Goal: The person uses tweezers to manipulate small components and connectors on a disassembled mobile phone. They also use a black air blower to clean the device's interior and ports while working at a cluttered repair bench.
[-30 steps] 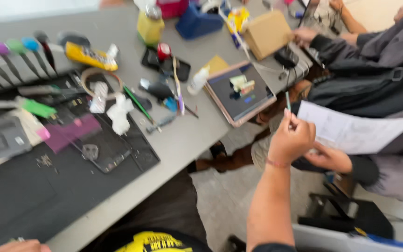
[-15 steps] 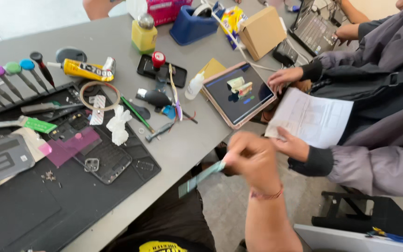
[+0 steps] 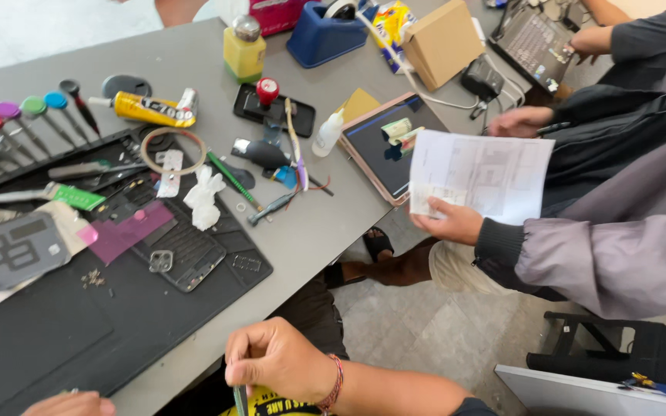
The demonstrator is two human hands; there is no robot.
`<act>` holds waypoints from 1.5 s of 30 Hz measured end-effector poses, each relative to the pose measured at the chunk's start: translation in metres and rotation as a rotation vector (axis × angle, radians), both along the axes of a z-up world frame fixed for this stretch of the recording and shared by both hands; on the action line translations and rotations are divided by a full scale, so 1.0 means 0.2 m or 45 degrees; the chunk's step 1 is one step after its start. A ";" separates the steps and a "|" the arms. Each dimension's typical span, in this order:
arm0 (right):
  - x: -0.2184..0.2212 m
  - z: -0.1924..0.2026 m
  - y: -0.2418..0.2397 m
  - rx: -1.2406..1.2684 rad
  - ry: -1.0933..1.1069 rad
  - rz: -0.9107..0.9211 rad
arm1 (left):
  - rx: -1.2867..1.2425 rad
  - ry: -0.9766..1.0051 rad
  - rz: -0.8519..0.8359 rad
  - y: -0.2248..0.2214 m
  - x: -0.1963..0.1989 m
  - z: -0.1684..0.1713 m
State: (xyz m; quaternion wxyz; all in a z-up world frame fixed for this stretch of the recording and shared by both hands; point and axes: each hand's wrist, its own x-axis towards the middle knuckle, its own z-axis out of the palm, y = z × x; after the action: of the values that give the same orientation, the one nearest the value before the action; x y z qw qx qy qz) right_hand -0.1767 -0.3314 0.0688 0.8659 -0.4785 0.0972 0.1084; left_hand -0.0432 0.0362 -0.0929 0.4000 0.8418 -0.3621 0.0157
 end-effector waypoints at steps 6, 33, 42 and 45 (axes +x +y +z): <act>-0.06 -0.06 0.11 0.376 0.066 0.022 | -0.213 -0.061 -0.199 -0.25 -0.04 0.31; 0.00 0.10 0.07 -0.288 -0.048 -0.197 | -0.418 -0.251 -0.396 -0.53 -0.08 1.21; -0.07 0.18 -0.04 0.269 -0.468 -0.205 | -0.485 -0.327 -0.513 -0.53 -0.02 1.25; -0.01 0.31 0.09 0.033 -0.694 -0.261 | -0.490 -0.294 -0.486 -0.52 -0.03 1.24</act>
State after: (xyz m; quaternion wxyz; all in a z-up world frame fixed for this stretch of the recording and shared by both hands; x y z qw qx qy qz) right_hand -0.1786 -0.3142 0.1309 0.8726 -0.4664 -0.0928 -0.1110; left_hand -0.0496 -0.0679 0.1554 0.5043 0.6598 -0.5472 0.1042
